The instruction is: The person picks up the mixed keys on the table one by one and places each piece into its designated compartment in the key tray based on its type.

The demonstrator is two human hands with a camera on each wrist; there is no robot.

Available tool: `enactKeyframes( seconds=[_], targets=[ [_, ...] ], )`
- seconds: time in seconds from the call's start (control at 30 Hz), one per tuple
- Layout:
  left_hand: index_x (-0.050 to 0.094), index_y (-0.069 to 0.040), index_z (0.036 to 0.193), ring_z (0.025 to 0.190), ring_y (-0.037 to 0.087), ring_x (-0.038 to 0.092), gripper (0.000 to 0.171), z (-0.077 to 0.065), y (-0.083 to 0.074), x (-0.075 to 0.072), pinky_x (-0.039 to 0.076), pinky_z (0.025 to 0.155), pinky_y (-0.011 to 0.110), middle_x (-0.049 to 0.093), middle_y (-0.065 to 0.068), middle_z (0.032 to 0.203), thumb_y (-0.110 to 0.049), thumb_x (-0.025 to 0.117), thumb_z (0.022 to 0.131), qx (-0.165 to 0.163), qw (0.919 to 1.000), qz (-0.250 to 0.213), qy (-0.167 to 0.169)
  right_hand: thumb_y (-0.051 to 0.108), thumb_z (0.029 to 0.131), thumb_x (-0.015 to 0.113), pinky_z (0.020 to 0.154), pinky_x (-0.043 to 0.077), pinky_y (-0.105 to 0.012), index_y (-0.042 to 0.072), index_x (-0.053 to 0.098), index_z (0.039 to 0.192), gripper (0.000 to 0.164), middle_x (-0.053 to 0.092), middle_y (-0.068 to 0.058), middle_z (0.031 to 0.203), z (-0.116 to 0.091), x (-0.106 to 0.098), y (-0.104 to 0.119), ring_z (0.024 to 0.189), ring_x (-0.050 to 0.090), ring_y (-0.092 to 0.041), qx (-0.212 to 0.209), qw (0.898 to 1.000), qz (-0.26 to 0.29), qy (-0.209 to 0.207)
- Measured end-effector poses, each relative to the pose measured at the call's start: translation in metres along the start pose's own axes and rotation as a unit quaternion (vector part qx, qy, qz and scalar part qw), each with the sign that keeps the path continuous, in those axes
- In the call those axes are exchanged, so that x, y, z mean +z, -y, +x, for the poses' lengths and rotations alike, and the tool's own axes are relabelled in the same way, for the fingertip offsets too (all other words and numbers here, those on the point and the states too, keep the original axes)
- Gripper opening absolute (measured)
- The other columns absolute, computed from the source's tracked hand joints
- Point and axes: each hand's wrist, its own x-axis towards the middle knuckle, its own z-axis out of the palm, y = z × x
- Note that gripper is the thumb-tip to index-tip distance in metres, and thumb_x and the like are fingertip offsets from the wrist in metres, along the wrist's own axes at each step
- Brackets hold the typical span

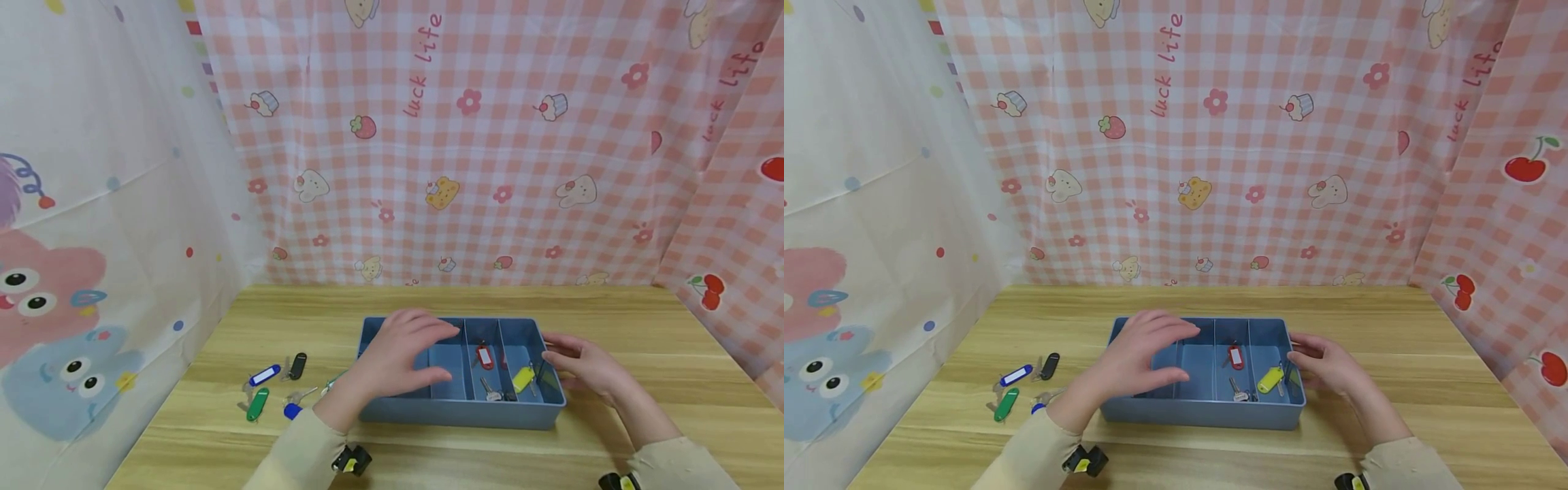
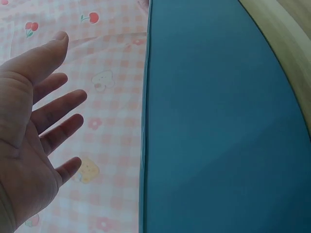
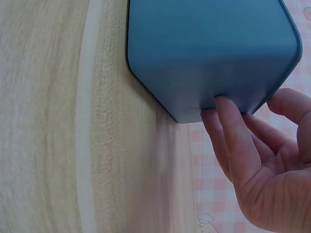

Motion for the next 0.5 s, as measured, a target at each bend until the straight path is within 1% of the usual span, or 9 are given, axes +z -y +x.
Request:
enactKeyframes(
  seconds=[0.17,0.23,0.37,0.5],
  targets=[
    [0.061,-0.014,0.134,0.127,0.024,0.049,0.060,-0.010,0.003,-0.001,0.031,0.109,0.051,0.061,0.000,0.133,-0.039,0.080,0.083,-0.011,0.9999,-0.003,-0.013,0.020,0.102,0.059,0.086,0.055,-0.047,-0.011,0.030,0.148,0.063,0.041,-0.036,0.142,0.000,0.000,0.001,0.114,0.058,-0.027,0.003,1.000,-0.001,0.000],
    [0.061,-0.015,0.135,0.126,0.023,0.049,0.061,-0.013,0.005,-0.003,0.031,0.108,0.052,0.060,0.000,0.134,-0.040,0.080,0.083,-0.014,0.9998,0.005,-0.015,0.020,0.102,0.059,0.086,0.054,-0.047,-0.012,0.030,0.148,0.063,0.040,-0.036,0.142,0.000,0.000,0.001,0.114,0.058,-0.027,0.003,1.000,-0.001,0.001],
    [0.060,-0.016,0.136,0.127,0.021,0.049,0.063,-0.021,0.008,-0.006,0.032,0.107,0.052,0.059,0.000,0.136,-0.043,0.079,0.083,-0.021,0.9994,0.023,-0.017,0.020,0.101,0.059,0.086,0.054,-0.047,-0.012,0.030,0.148,0.064,0.040,-0.036,0.142,0.000,0.000,0.000,0.115,0.057,-0.029,0.002,1.000,-0.005,0.002],
    [0.057,-0.016,0.139,0.129,0.020,0.047,0.066,-0.028,0.011,-0.010,0.030,0.109,0.051,0.056,0.001,0.139,-0.046,0.077,0.084,-0.033,0.9991,0.024,-0.011,0.021,0.101,0.060,0.086,0.054,-0.048,-0.012,0.030,0.148,0.065,0.041,-0.036,0.142,0.000,-0.001,-0.001,0.115,0.057,-0.029,0.001,1.000,-0.009,0.001]
  ],
)
